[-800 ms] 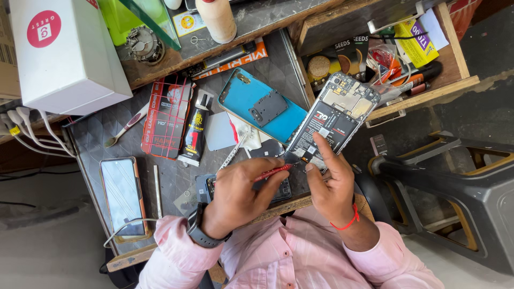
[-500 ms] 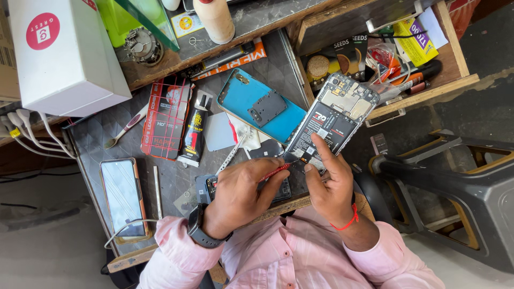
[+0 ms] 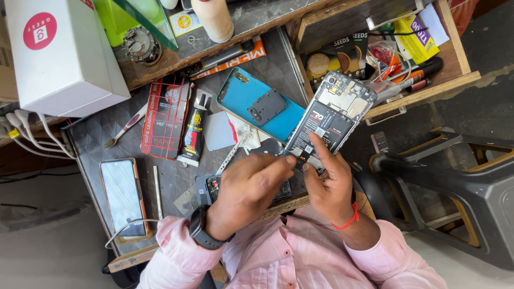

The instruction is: The person uses a red screwdriver to remove screws from the back of a disassembled smartphone. They then connect a charging cable to the device to test its functionality, observing the screen light up. Finally, they pick up a blue phone case and inspect it.

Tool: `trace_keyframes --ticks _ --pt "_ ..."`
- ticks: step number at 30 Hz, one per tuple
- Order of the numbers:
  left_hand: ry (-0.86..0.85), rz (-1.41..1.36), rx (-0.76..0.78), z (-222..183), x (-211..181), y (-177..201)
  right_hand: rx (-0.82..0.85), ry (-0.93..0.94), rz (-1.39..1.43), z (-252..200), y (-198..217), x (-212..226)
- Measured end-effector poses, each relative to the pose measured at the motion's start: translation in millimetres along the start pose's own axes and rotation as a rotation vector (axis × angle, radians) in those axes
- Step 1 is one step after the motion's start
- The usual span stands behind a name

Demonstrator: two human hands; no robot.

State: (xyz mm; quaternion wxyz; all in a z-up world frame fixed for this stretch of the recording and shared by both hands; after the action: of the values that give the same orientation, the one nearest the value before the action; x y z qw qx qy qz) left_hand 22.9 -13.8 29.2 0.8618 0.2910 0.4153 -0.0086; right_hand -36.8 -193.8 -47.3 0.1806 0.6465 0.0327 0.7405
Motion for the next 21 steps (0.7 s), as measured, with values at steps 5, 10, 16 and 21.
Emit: trace_keyframes --ticks 5,10,16,21 --pt "-0.014 -0.079 0.02 0.9 -2.7 4.6 0.005 0.036 -0.04 0.1 1.9 0.3" --pt "-0.008 -0.122 0.056 5.7 -1.4 6.1 0.003 0.039 -0.06 1.8 1.3 0.8" --pt "-0.004 -0.057 0.089 0.6 -4.9 -0.2 0.011 0.016 -0.047 3.4 1.6 2.7" --pt "-0.018 -0.015 0.028 -2.1 -7.3 0.5 0.023 0.045 -0.019 3.2 2.7 1.4"
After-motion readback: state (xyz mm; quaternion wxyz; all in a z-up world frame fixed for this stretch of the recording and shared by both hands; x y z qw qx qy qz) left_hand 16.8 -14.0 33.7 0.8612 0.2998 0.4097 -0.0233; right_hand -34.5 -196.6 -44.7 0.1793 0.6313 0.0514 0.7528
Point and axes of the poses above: each hand's wrist, its own z-axis towards the middle knuckle, its own y-axis out of the back of the hand, x = y × z, the point moved 2 cm from there along z, towards the middle knuckle, and after that the axes turned 5 degrees about -z, right-handed, at the moved point
